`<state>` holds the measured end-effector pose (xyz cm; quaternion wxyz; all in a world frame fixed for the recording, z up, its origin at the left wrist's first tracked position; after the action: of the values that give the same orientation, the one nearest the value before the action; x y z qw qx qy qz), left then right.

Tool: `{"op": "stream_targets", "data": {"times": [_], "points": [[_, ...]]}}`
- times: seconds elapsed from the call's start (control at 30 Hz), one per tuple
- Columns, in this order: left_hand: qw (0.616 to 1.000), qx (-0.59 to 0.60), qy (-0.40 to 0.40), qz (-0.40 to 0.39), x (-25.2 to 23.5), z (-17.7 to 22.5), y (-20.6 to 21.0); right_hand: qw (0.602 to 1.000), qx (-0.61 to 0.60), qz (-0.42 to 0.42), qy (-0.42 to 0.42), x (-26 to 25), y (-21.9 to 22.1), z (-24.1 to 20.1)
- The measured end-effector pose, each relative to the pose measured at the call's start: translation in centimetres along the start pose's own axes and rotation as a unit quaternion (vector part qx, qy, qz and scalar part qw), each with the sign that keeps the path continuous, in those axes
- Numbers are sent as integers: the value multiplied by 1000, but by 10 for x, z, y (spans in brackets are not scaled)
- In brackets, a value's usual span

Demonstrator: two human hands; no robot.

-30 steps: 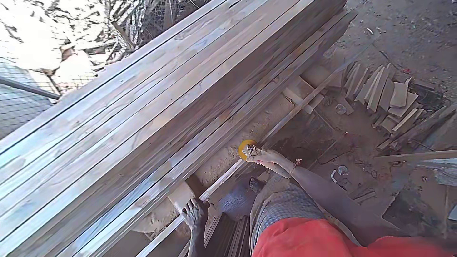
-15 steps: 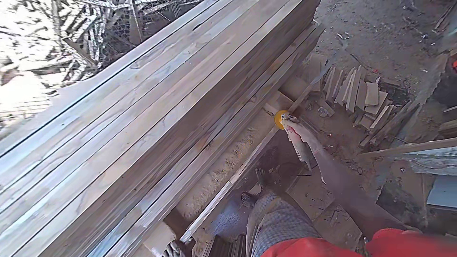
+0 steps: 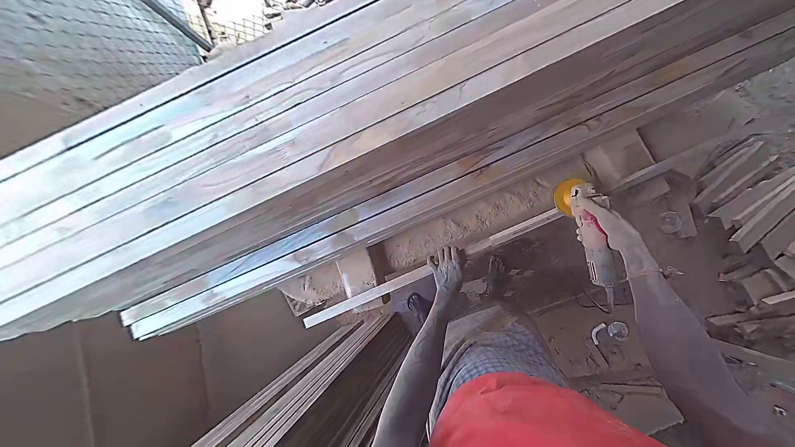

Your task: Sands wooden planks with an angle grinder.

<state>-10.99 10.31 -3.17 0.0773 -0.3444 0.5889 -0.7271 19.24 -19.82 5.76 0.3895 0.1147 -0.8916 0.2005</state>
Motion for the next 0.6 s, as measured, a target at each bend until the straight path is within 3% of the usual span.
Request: {"op": "stream_targets", "data": {"times": [0.1,0.27,0.37,0.47,0.53,0.6], "points": [[1000,-6,5,22,13,-65,10,999,32,-33,9,48,87,27],[998,-34,-53,21,70,-278,40,993,76,-93,5,121,225,78],[989,-36,-146,10,125,-420,52,984,104,-148,-5,160,301,105],[954,24,-298,-15,192,-537,61,963,145,-226,-24,196,388,130],[925,77,-372,-11,234,-588,73,943,200,-261,-50,220,447,146],[901,129,-414,3,263,-613,90,918,280,-272,-68,243,501,156]]}}
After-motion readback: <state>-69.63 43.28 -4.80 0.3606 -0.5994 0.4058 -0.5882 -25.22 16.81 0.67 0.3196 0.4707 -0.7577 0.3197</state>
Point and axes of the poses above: each hand's wrist, its own x-axis away from the middle knuckle, its own y-axis out of the palm, z = x × y, the point moved 6 cm from there along -x, towards the middle knuckle, and after that the axes turned 12 degrees about -x, right-handed, at the moved point
